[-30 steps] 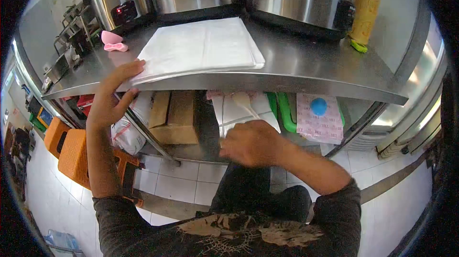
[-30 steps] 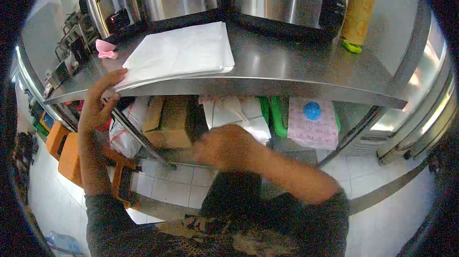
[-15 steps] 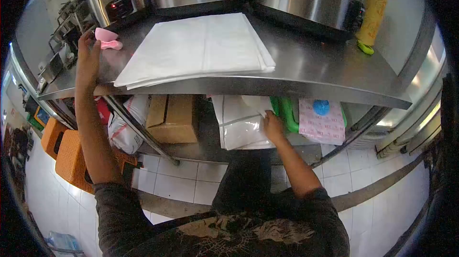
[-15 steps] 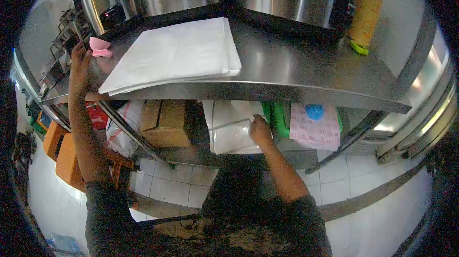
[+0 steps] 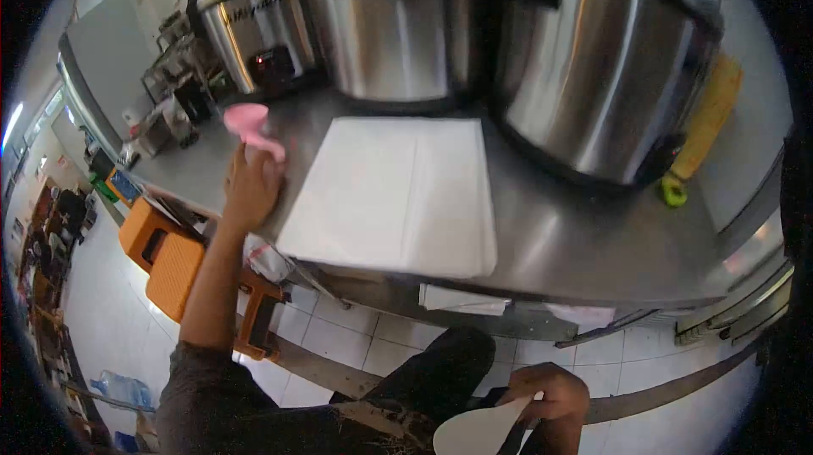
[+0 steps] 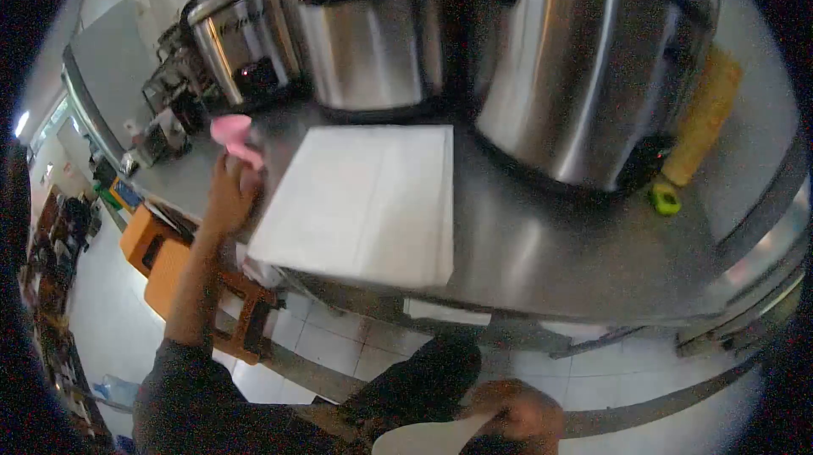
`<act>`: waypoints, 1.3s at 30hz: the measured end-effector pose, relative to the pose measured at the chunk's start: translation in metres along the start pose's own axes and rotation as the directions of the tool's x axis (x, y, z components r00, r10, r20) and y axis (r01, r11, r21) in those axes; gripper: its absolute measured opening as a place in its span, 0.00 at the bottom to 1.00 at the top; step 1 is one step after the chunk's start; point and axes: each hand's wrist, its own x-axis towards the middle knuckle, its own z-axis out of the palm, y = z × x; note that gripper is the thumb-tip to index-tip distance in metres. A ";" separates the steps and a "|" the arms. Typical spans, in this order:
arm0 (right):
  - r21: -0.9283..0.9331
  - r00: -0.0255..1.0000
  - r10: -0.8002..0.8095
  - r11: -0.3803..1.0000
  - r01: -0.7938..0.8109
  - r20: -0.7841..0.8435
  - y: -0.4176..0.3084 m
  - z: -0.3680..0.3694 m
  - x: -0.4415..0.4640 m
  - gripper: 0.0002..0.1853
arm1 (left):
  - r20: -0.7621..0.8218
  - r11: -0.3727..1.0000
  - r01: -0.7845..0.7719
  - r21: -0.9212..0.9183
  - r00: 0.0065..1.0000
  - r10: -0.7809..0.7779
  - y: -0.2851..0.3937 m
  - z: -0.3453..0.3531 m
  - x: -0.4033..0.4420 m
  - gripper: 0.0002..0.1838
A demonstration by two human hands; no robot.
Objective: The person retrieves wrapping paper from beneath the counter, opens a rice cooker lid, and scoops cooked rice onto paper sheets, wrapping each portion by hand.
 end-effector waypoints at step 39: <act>-0.428 0.369 -0.225 0.575 -0.697 -0.902 -0.331 -0.605 0.110 0.21 | 0.122 0.461 0.648 -0.606 0.649 -0.751 0.037 -0.055 -0.211 0.25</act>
